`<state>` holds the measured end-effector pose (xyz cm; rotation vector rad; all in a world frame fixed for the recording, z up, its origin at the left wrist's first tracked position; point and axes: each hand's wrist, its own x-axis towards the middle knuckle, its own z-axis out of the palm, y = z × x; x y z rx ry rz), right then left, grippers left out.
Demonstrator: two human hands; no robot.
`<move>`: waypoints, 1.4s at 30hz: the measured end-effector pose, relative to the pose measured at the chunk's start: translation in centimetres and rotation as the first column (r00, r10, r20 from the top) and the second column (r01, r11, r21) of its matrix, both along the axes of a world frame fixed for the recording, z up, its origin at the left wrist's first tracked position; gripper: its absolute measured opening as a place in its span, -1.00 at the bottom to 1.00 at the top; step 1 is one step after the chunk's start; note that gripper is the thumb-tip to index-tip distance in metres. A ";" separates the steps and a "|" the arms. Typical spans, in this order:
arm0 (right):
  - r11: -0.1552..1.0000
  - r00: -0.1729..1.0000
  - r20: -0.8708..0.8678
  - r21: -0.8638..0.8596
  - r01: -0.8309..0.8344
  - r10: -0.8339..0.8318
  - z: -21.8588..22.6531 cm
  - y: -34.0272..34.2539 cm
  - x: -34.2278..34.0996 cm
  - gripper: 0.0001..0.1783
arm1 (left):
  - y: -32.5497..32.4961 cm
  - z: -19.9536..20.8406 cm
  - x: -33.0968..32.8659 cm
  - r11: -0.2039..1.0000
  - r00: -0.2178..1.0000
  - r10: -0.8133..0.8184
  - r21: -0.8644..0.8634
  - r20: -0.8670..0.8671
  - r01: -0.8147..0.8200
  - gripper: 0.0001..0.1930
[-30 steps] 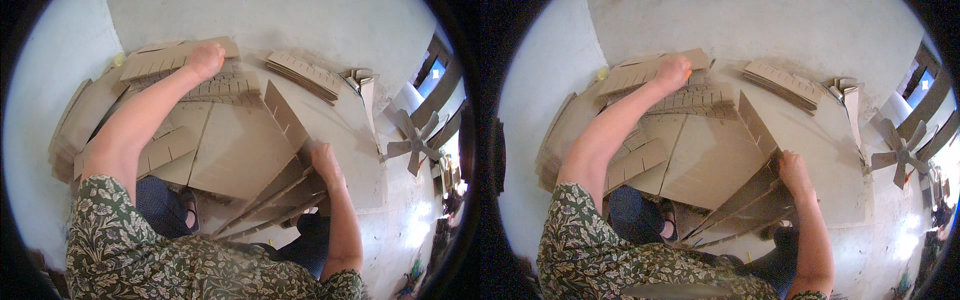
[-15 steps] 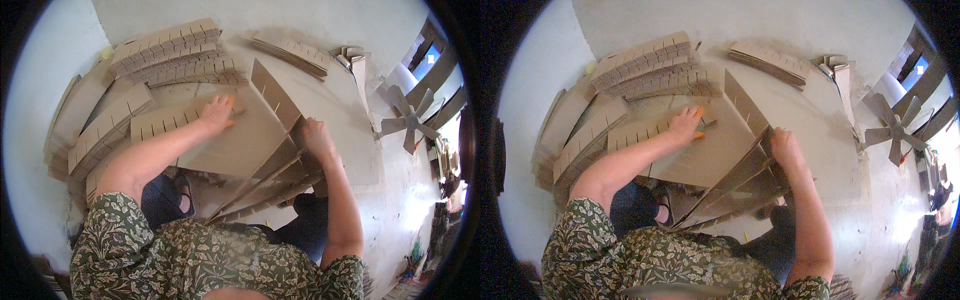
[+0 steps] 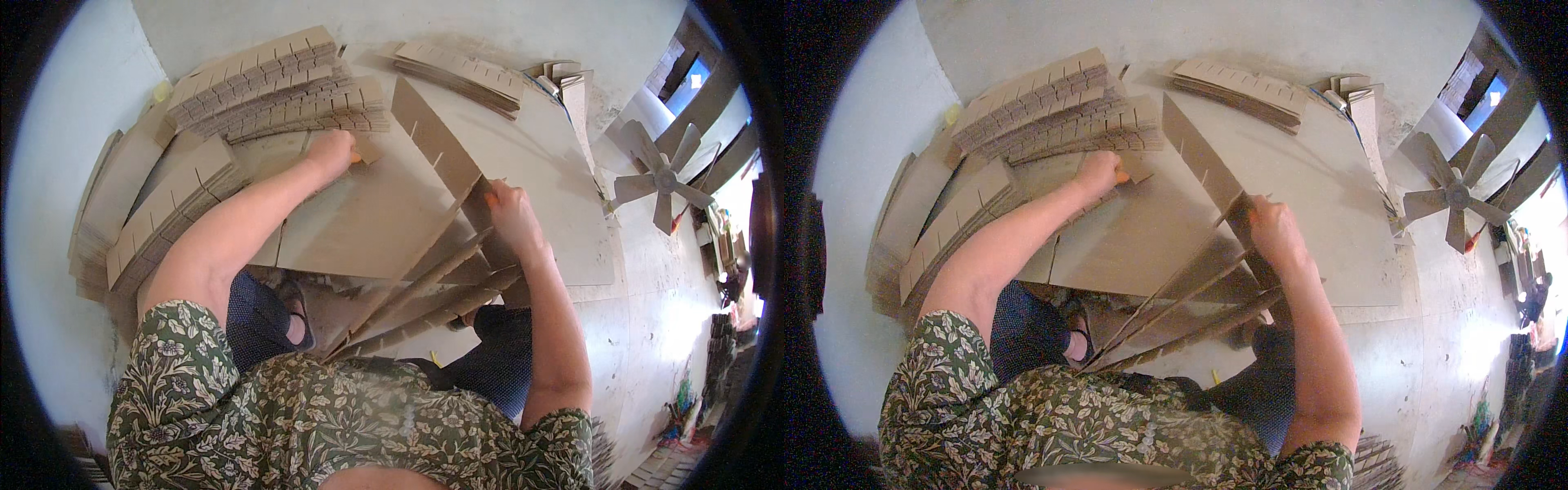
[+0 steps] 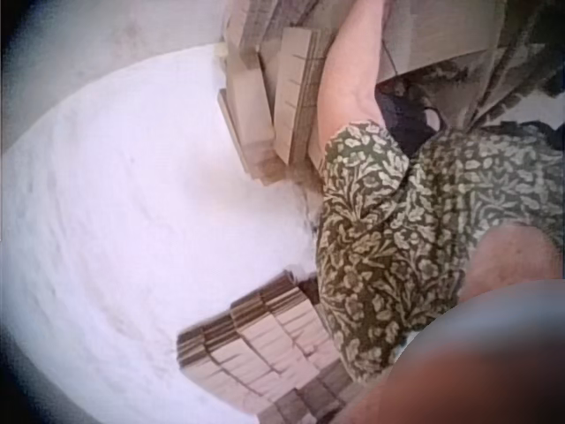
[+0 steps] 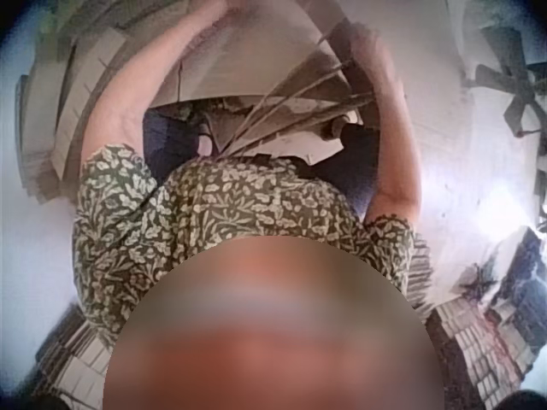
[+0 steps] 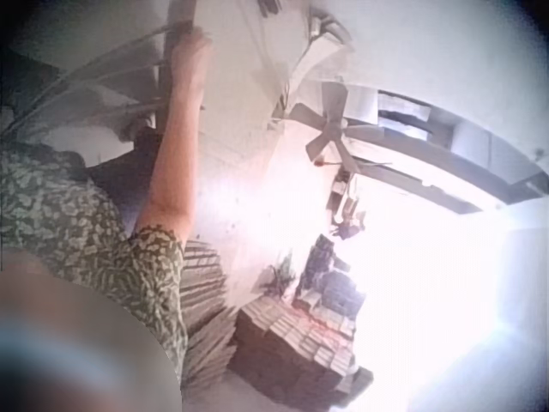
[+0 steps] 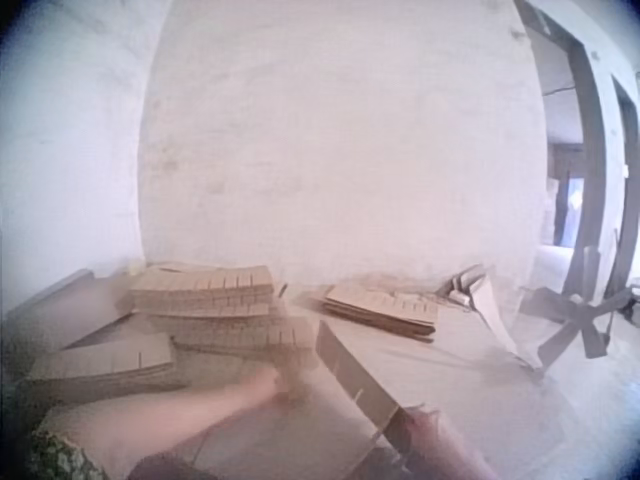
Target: The person sits on the floor and repeatedly picks up pre-cut cardboard pieces, folds them along scored lines, and stacks them into a growing pile. The hands manipulate each piece individually, aligning and folding the tabs to form small compartments.
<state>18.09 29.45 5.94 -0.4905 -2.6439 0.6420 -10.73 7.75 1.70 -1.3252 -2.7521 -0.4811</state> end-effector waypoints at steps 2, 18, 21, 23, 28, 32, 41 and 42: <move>0.999 1.000 -0.018 -0.032 -0.007 0.007 0.3 -0.3 0.2 -0.81 | 0.7 0.7 -0.9 0.988 0.955 0.087 0.096 0.284 -0.118 -0.81; 0.999 0.985 -0.167 -0.025 -0.048 0.043 0.2 0.4 2.6 -0.82 | 9.8 1.3 4.9 0.964 0.691 -0.051 0.217 0.721 -0.156 -0.78; 0.997 0.981 -0.191 -0.062 -0.034 0.021 0.6 -0.2 2.6 -0.85 | 9.8 0.5 3.8 0.917 0.631 -0.009 0.258 0.776 -0.303 -0.78; 0.998 0.985 -0.173 -0.056 -0.011 0.001 0.6 -0.2 2.7 -0.87 | 9.7 0.4 3.8 0.924 0.621 -0.035 0.262 0.783 -0.279 -0.79; 1.000 0.992 -0.123 0.004 -0.027 0.028 -0.3 0.5 2.2 -0.89 | 9.6 2.1 6.2 0.934 0.557 -0.150 0.301 0.817 -0.190 -0.80; 0.999 0.997 -0.065 -0.018 -0.048 0.046 0.6 -0.4 2.1 -0.88 | 9.8 3.9 7.3 0.942 0.635 -0.216 0.329 0.742 -0.065 -0.75; 0.999 1.000 0.017 -0.032 -0.012 0.012 0.9 0.7 1.4 -0.87 | 6.6 3.7 2.5 0.931 0.760 -0.211 0.364 0.614 -0.035 -0.58; 1.000 1.000 0.027 -0.020 0.004 -0.003 0.7 1.5 1.5 -0.87 | 6.1 3.9 2.2 0.959 0.872 -0.149 0.284 0.466 0.012 -0.55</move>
